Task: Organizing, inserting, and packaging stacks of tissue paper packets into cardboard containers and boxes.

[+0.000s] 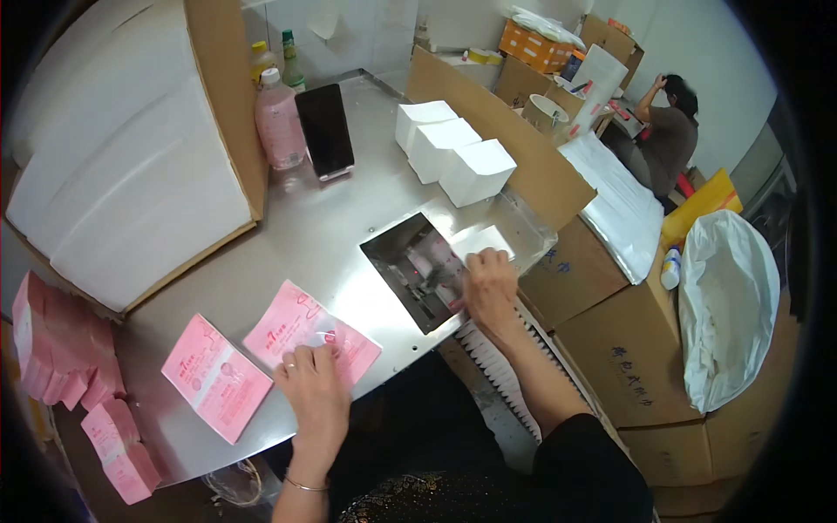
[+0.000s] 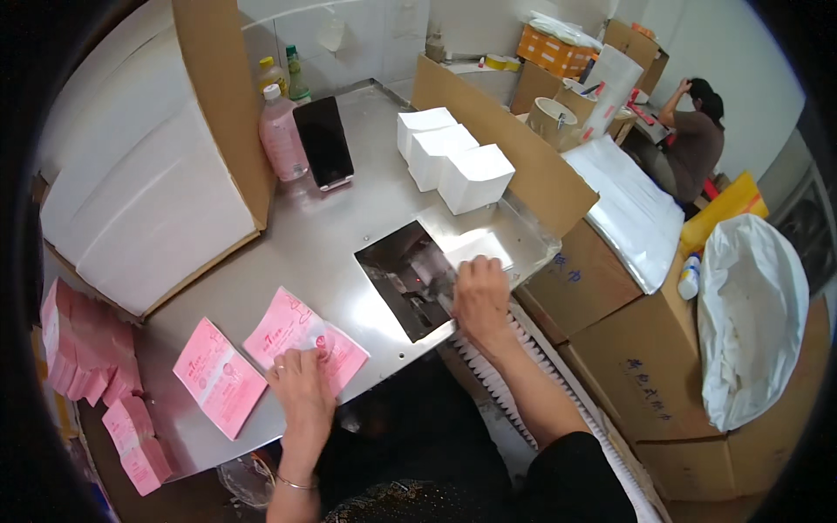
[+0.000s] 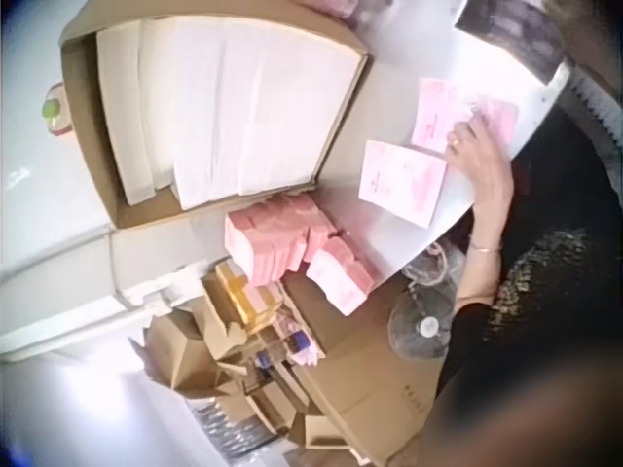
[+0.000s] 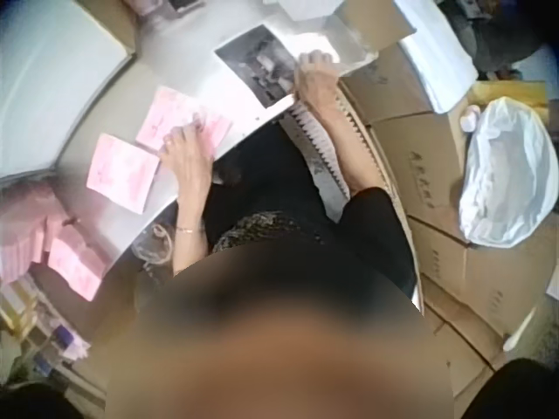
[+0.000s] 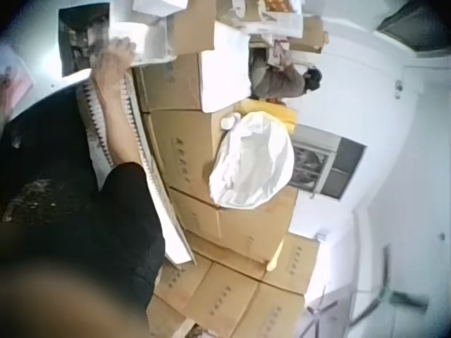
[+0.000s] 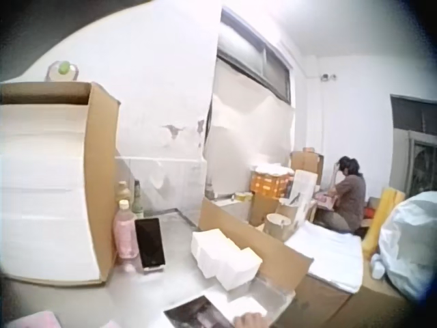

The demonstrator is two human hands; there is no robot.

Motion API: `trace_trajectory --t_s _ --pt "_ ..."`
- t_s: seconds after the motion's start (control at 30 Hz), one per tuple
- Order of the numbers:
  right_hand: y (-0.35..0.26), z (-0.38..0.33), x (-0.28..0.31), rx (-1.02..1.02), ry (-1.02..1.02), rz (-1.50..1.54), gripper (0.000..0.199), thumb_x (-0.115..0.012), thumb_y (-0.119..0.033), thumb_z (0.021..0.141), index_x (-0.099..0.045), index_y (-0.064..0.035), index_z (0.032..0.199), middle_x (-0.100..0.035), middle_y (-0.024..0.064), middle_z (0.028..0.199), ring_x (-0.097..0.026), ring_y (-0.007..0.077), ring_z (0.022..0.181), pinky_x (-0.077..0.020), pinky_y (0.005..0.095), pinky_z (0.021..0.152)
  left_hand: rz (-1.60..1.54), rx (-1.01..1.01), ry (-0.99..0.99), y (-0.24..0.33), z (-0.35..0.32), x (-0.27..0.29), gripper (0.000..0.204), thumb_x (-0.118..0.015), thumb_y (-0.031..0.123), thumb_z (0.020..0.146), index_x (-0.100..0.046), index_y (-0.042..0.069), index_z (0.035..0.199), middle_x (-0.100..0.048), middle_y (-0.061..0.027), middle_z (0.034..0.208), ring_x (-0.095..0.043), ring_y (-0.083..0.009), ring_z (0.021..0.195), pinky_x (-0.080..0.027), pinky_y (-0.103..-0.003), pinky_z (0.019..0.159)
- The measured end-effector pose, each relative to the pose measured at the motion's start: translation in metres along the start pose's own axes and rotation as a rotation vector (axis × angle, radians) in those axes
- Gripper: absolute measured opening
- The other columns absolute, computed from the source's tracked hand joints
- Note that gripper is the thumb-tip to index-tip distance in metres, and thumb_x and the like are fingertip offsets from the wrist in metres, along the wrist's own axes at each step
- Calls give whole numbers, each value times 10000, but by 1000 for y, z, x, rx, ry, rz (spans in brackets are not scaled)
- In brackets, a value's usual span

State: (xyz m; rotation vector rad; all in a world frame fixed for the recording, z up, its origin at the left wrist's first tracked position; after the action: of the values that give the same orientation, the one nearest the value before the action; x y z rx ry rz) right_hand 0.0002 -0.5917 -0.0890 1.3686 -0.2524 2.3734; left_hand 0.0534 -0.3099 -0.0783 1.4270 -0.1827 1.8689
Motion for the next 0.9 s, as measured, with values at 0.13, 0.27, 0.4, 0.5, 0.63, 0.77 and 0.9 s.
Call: trace_trajectory --t_s 0.13,0.27,0.4,0.5,0.63,0.77,0.9 --pt "108 18 2 -293 202 399 227 -639 -164 907 -638 24 780 -634 176 783 -620 324 743 -476 436 694 -82 -195 69 12 11 8 186 -655 28 802 -626 60 983 -520 -101 871 -500 -289 887 -357 -458 908" --pt "91 77 115 -349 642 550 200 -653 -178 896 -698 10 843 -662 135 910 -615 285 901 -476 398 781 -78 -153 97 -7 8 9 184 -660 9 785 -630 65 958 -520 -96 863 -491 -288 880 -347 -453 913" --pt "57 136 69 91 494 95 91 -692 -148 816 -723 -62 806 -636 90 879 -586 263 877 -451 412 756 -162 -127 87 -2 9 -2 164 -670 20 793 -635 75 943 -523 -97 864 -492 -290 891 -338 -446 926" --pt "42 141 46 151 397 1 69 -705 -148 784 -715 -80 786 -616 78 837 -583 259 868 -446 409 742 -174 -117 92 0 12 1 154 -673 6 803 -628 67 937 -535 -101 862 -504 -295 881 -346 -433 914" --pt "49 142 21 138 305 155 140 -678 -190 813 -700 -60 767 -610 92 824 -588 277 879 -468 448 747 -198 -137 84 -1 12 0 161 -678 22 802 -630 67 948 -523 -97 869 -488 -289 894 -339 -428 924" --pt "36 142 23 137 290 70 202 -647 -206 849 -702 -36 755 -618 125 833 -599 291 879 -476 453 747 -206 -136 83 -2 13 1 159 -677 19 804 -630 65 949 -521 -96 867 -486 -289 892 -341 -429 919" --pt "45 149 17 53 188 67 230 -638 -206 870 -720 -8 788 -626 159 848 -604 319 883 -484 459 763 -207 -136 101 0 15 5 149 -675 -9 809 -618 51 933 -533 -106 848 -507 -294 860 -361 -414 891"
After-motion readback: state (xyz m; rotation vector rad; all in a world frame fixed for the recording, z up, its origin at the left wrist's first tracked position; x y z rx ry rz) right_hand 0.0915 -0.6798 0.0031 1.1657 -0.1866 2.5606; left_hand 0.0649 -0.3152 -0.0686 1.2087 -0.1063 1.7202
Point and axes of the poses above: each hand's wrist, its own z-axis towards the middle knuckle, its own x-axis out of the back of the hand, y = z × x, the point moved 9 cm from there along z, towards the middle knuckle
